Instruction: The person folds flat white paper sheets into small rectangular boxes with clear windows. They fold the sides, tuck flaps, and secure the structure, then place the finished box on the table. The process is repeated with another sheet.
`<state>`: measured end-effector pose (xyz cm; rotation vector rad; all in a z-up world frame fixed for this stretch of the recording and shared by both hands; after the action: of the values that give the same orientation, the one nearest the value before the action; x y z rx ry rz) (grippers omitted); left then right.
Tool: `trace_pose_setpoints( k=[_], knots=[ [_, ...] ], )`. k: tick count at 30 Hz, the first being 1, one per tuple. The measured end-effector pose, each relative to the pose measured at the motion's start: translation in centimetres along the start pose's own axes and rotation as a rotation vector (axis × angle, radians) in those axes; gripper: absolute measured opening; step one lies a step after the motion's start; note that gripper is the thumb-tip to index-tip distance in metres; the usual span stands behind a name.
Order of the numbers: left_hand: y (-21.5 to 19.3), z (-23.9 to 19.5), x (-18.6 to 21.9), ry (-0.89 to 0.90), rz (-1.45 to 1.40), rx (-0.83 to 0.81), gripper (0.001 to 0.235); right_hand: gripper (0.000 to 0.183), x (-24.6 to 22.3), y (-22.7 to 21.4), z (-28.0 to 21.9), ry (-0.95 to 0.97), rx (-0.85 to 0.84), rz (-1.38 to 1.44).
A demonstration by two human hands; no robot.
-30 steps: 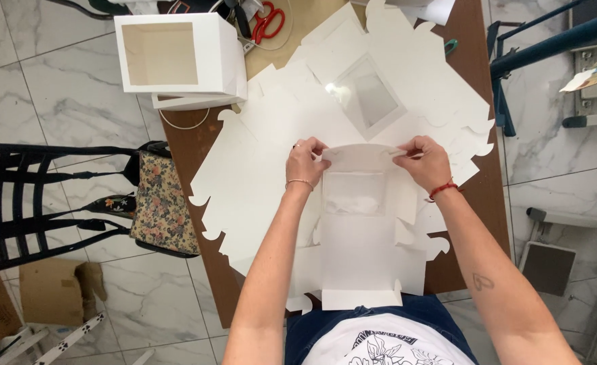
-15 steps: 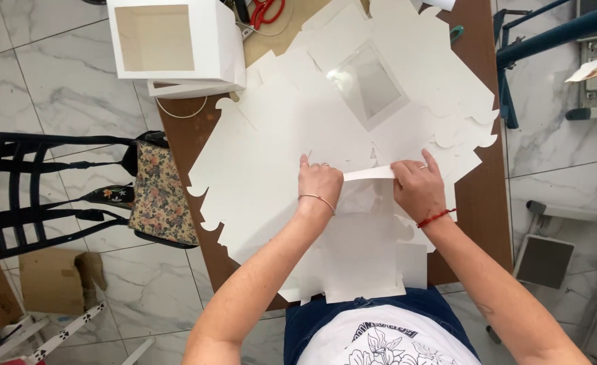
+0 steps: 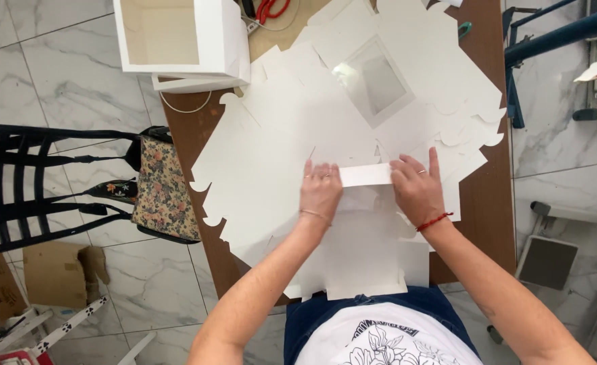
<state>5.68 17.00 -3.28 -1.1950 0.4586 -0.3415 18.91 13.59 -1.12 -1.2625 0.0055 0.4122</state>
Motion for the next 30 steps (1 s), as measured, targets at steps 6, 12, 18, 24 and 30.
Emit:
trace_pose_setpoints(
  k=[6,12,18,24,30],
  knots=[
    [-0.1,-4.5,-0.1,0.087,0.197,-0.374,0.045,0.008,-2.7,-0.7,-0.1,-0.041,-0.131,-0.201],
    [-0.4,-3.2,-0.4,-0.037,-0.035,-0.12,0.029,0.004,-2.2,0.0,0.0,-0.102,-0.145,-0.052],
    [-3.3,-0.1,-5.2,-0.096,0.019,0.052,0.029,0.017,1.6,-3.1,1.4,-0.011,0.035,0.052],
    [-8.9,-1.2,-5.0,-0.184,-0.087,0.065,0.034,0.028,3.5,-8.1,-2.5,0.531,0.184,0.489],
    [-1.8,-12.1,4.9,-0.138,-0.719,-0.693,0.007,0.044,2.5,-1.2,-18.5,1.029,-0.95,0.459]
  ],
)
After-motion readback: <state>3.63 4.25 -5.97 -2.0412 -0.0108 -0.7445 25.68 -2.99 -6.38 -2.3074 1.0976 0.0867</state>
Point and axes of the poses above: each hand's wrist, its own z-axis towards the middle knuckle, its own y-axis out of the palm, x = y × z, the point moved 8 cm from there along z, towards the middle knuckle, and after that the axes turned 13 degrees about z, right-handed, at the moved point
